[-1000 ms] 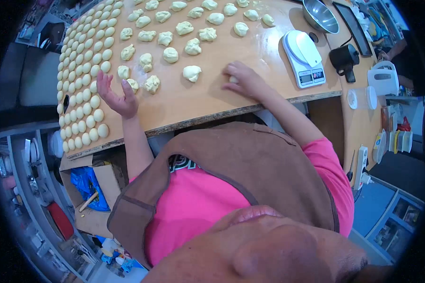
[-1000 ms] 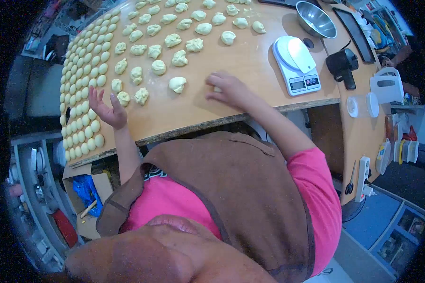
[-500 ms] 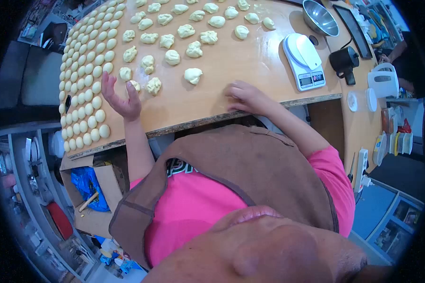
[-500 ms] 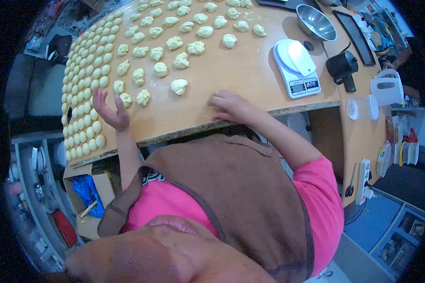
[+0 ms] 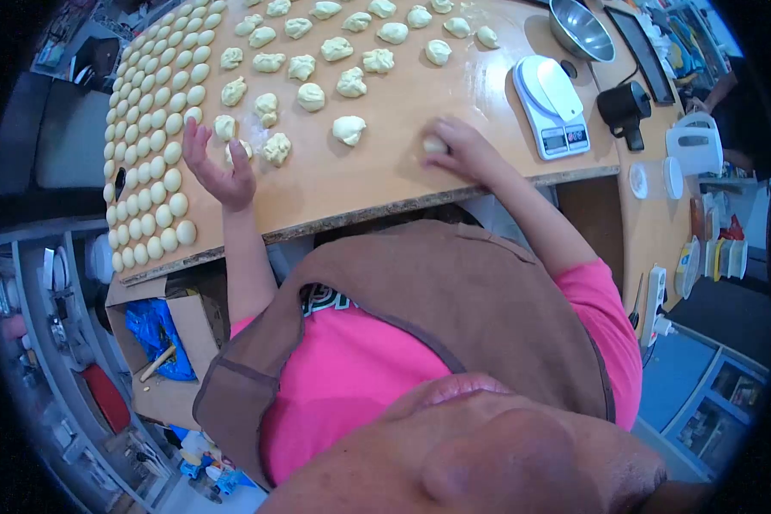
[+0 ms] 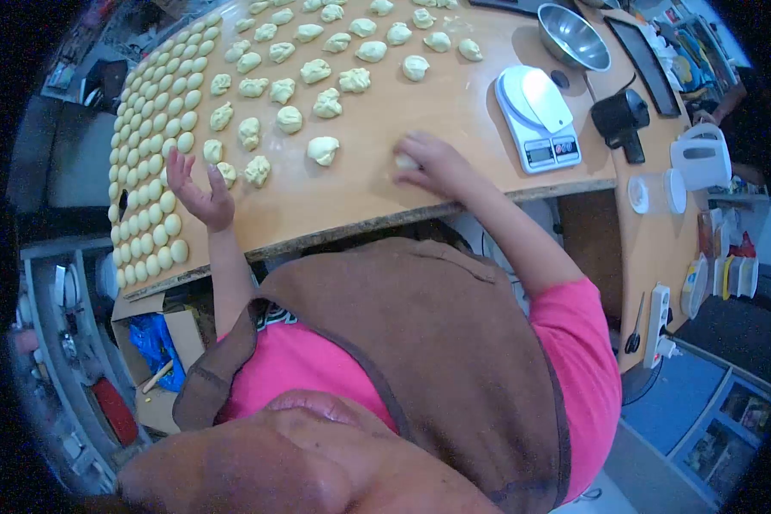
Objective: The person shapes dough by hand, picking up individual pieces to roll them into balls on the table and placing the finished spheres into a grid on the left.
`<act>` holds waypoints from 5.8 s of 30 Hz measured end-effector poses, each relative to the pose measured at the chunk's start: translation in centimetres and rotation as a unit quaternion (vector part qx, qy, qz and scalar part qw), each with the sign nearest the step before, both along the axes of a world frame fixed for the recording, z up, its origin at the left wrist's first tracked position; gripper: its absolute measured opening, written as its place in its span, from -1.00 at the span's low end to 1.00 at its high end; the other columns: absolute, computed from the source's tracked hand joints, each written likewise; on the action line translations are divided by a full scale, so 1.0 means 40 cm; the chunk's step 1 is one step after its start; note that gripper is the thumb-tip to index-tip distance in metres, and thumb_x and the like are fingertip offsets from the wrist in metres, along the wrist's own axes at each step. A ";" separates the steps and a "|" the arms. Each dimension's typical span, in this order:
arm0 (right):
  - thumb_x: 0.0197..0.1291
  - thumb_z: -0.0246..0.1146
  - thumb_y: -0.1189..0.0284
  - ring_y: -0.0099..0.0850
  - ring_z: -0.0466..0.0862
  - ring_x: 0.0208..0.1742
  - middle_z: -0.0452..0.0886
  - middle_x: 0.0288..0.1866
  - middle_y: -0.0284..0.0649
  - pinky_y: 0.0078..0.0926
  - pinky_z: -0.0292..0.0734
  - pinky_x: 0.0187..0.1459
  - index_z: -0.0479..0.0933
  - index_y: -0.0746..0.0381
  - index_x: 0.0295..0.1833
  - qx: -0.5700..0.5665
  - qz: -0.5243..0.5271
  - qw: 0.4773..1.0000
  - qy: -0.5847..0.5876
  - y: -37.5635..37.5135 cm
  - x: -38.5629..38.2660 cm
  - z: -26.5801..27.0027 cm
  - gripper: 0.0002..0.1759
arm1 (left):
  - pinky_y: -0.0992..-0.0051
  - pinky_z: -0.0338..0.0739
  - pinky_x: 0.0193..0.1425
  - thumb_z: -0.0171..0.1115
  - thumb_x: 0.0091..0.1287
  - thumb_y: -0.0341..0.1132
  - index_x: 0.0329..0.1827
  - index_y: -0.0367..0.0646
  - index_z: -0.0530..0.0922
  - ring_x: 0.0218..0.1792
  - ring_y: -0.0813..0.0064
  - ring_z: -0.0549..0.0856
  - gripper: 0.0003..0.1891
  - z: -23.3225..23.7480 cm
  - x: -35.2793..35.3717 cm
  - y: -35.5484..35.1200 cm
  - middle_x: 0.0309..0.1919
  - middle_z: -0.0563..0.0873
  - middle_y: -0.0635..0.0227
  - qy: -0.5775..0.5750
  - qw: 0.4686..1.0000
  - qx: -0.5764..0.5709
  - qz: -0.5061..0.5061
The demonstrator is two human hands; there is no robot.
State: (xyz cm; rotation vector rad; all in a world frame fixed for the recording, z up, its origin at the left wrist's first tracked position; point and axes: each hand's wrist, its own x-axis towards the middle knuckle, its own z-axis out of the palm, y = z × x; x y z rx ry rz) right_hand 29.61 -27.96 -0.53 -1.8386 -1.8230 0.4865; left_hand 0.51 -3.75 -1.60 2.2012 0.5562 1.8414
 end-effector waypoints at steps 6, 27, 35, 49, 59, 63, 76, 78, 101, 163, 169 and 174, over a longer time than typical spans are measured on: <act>0.05 0.38 0.34 -0.03 0.53 0.02 0.51 -0.06 -0.02 -0.23 0.47 0.03 0.38 0.25 0.13 0.036 0.033 0.998 0.029 -0.040 -0.112 0.000 -0.46 | 0.11 0.26 0.37 0.25 0.23 -0.39 0.26 -0.23 0.33 0.30 0.01 0.38 -0.48 0.059 0.012 -0.067 0.31 0.36 -0.04 0.092 0.995 0.048 0.011; 0.00 0.40 0.57 -0.23 0.69 -0.15 0.66 -0.06 -0.13 -0.37 0.63 -0.14 0.57 0.22 -0.02 0.370 0.009 0.928 0.045 -0.031 -0.152 0.213 -0.64 | 0.34 0.52 0.26 0.02 0.48 -0.28 0.35 -0.24 0.27 0.18 0.29 0.57 -0.57 0.128 0.180 -0.327 0.16 0.53 0.16 -0.093 0.443 -0.663 -0.597; 0.02 0.32 0.55 -0.28 0.68 -0.27 0.66 -0.24 -0.20 -0.42 0.61 -0.28 0.63 0.21 -0.09 0.301 0.054 0.952 -0.002 -0.006 -0.131 0.242 -0.73 | 0.36 0.57 0.18 0.15 0.39 -0.41 0.32 -0.25 0.33 0.08 0.34 0.62 -0.56 0.157 0.182 -0.320 0.07 0.58 0.20 0.002 0.534 -0.646 -0.545; -0.09 0.28 0.56 -0.37 0.65 -0.38 0.62 -0.34 -0.25 -0.46 0.56 -0.42 0.62 0.24 -0.19 0.370 0.046 0.922 -0.099 0.020 -0.116 0.233 -0.75 | 0.36 0.57 0.21 0.19 0.35 -0.45 0.26 -0.28 0.37 0.10 0.40 0.60 -0.58 0.171 0.211 -0.311 0.11 0.57 0.19 -0.095 0.551 -0.646 -0.519; -0.13 0.29 0.59 -0.35 0.64 -0.39 0.61 -0.34 -0.26 -0.46 0.58 -0.41 0.63 0.23 -0.14 0.365 0.081 0.925 -0.064 0.041 -0.104 0.244 -0.68 | 0.40 0.55 0.21 0.24 0.33 -0.40 0.35 -0.27 0.30 0.07 0.40 0.63 -0.46 0.193 0.207 -0.287 0.12 0.59 0.21 -0.081 0.600 -0.566 -0.560; -0.08 0.24 0.59 -0.36 0.67 -0.33 0.64 -0.22 -0.25 -0.46 0.60 -0.38 0.64 0.21 -0.11 0.389 0.067 0.914 -0.092 0.070 -0.114 0.228 -0.68 | 0.39 0.59 0.18 0.18 0.39 -0.34 0.31 -0.27 0.34 0.05 0.40 0.65 -0.54 0.173 0.203 -0.276 0.12 0.58 0.22 -0.114 0.398 -0.705 -0.576; 0.00 0.34 0.57 -0.38 0.66 -0.39 0.64 -0.34 -0.25 -0.48 0.57 -0.42 0.64 0.24 -0.21 0.365 0.039 0.929 0.046 0.054 -0.121 0.265 -0.82 | 0.37 0.50 0.27 0.25 0.30 -0.44 0.31 -0.26 0.39 0.14 0.40 0.59 -0.51 0.200 0.203 -0.279 0.23 0.52 0.20 0.029 0.637 -0.547 -0.542; -0.02 0.33 0.57 -0.37 0.66 -0.38 0.64 -0.33 -0.25 -0.48 0.57 -0.42 0.64 0.24 -0.22 0.346 0.051 0.937 0.023 0.038 -0.110 0.267 -0.81 | 0.38 0.53 0.25 0.23 0.32 -0.43 0.32 -0.27 0.37 0.14 0.40 0.60 -0.50 0.212 0.206 -0.284 0.22 0.53 0.20 0.020 0.630 -0.543 -0.555; -0.16 0.34 0.60 -0.38 0.66 -0.36 0.62 -0.30 -0.22 -0.46 0.56 -0.45 0.62 0.22 -0.21 0.366 0.069 0.928 -0.027 0.035 -0.104 0.271 -0.72 | 0.31 0.51 0.28 0.25 0.32 -0.34 0.35 -0.30 0.31 0.20 0.33 0.56 -0.44 0.225 0.207 -0.275 0.23 0.50 0.11 0.051 0.668 -0.486 -0.561; -0.14 0.50 0.36 -0.42 0.50 -0.17 0.58 -0.21 -0.37 -0.47 0.37 -0.12 0.56 0.12 -0.17 0.290 -0.059 0.948 0.117 0.056 -0.113 0.278 -0.63 | 0.39 0.56 0.21 0.26 0.28 -0.49 0.21 -0.30 0.45 0.10 0.40 0.62 -0.58 0.211 0.202 -0.277 0.17 0.56 0.12 -0.021 0.618 -0.524 -0.586; -0.04 0.47 0.36 -0.50 0.36 0.09 0.40 0.08 -0.37 -0.50 0.26 0.12 0.36 0.17 0.11 0.070 0.019 0.847 0.527 0.078 -0.101 0.234 -0.40 | 0.36 0.60 0.15 0.25 0.31 -0.41 0.21 -0.29 0.45 0.10 0.36 0.62 -0.59 0.203 0.198 -0.274 0.15 0.58 0.13 -0.058 0.507 -0.598 -0.618; 0.09 0.37 0.40 -0.49 0.40 0.12 0.40 0.16 -0.32 -0.48 0.27 0.15 0.33 0.17 0.16 0.173 -0.059 0.893 0.410 0.085 -0.110 0.234 -0.47 | 0.35 0.61 0.13 0.25 0.31 -0.42 0.21 -0.28 0.45 0.11 0.33 0.62 -0.59 0.194 0.194 -0.267 0.13 0.58 0.12 -0.061 0.487 -0.617 -0.615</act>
